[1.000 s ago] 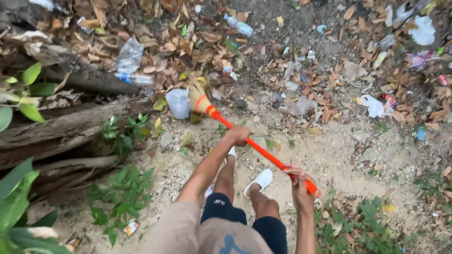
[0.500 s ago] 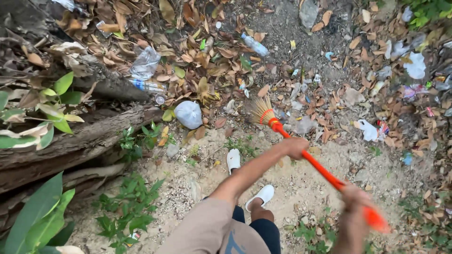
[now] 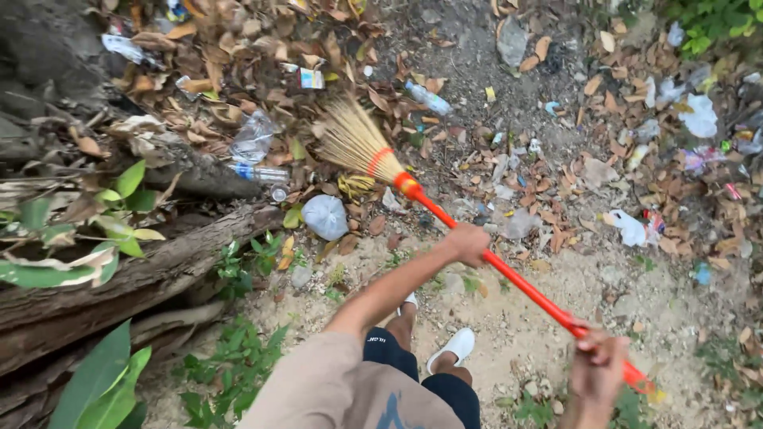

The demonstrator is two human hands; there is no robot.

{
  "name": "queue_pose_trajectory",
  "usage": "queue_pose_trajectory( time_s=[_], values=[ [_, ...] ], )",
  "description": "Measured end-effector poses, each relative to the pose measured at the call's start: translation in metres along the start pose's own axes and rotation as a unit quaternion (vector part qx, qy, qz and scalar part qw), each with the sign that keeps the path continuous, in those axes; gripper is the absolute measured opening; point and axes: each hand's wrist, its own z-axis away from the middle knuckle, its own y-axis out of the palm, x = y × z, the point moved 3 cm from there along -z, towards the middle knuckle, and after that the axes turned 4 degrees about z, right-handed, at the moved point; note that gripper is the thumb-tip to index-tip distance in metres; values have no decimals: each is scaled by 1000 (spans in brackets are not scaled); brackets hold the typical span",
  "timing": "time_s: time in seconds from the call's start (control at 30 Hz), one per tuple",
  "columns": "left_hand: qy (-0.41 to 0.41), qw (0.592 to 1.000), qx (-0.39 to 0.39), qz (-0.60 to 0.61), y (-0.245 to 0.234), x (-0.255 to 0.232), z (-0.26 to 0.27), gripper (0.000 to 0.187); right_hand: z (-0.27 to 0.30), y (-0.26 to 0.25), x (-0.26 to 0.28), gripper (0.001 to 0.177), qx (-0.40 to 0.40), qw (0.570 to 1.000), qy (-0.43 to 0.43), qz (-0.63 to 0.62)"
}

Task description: Sweeping leaves and trash in an outdoor area using a broom.

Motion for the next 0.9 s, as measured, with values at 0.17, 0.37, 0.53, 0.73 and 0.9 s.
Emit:
queue_pose_trajectory(
  time_s=[0.17,0.37,0.53,0.73,0.9],
  values=[
    [55,992,-7,116,-13,-47,-32,24,4,113,109,64,52,962,-115,242],
    [83,993,68,49,67,110,-46,9,-10,181,-29,55,160,918,-93,350],
    [4,989,92,-113,-45,156,5,11,-3,149,-90,50,33,996,20,82],
    [7,991,-94,-95,-160,102,30,29,-40,147,-34,54,122,991,-28,-49],
    [60,995,-84,7,-119,64,3,34,-24,209,66,61,164,980,-101,52]
  ],
)
